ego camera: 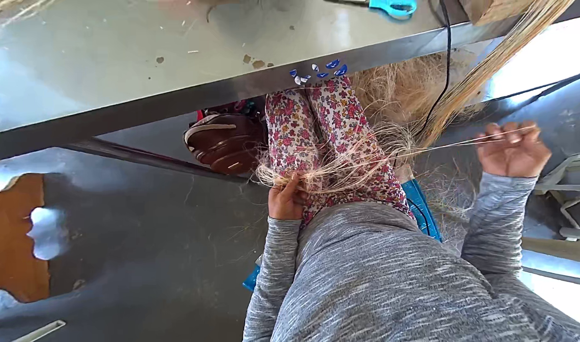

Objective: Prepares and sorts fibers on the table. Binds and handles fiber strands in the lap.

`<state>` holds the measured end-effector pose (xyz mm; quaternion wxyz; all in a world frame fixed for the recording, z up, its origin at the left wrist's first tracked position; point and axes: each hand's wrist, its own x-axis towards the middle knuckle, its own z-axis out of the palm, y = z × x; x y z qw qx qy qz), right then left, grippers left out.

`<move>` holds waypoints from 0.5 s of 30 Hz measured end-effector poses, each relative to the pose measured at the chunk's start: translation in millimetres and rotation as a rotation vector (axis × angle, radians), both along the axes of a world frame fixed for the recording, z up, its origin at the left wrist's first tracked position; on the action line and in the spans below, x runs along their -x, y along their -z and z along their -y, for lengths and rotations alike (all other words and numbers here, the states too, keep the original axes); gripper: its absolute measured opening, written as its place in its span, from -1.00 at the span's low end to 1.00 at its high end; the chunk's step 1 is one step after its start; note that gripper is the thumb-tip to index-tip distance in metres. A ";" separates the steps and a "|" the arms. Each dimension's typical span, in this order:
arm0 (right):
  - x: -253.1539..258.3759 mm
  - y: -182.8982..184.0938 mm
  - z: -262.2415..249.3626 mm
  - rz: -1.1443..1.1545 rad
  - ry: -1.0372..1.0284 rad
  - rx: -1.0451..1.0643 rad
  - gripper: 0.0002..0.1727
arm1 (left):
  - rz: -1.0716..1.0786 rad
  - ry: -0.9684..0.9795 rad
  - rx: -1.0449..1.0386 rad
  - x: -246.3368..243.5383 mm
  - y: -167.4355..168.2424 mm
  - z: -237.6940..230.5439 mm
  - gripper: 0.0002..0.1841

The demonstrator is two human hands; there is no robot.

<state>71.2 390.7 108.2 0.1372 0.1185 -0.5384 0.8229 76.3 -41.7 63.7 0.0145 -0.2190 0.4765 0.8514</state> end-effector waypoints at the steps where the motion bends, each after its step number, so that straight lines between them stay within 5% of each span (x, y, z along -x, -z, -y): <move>1: -1.4 -1.2 -14.9 0.009 0.059 0.112 -0.75 | 0.009 -0.009 0.002 0.2 0.2 -0.4 -0.76; 4: -4.3 -7.5 -64.0 0.026 0.201 0.416 -0.49 | 0.030 -0.045 0.002 1.9 1.4 -1.0 -0.78; 10: -7.8 -21.6 -123.4 0.022 0.528 0.573 -0.47 | 0.083 -0.050 0.076 -1.9 -9.9 -3.5 -0.80; 12: -8.6 -16.9 -122.7 0.001 0.495 0.569 -0.46 | 0.131 0.013 0.233 -7.8 -15.6 -1.9 -0.85; 15: -5.7 -9.0 -100.3 0.015 0.389 0.479 -0.41 | 0.163 0.233 0.802 -19.7 -19.5 10.4 -0.84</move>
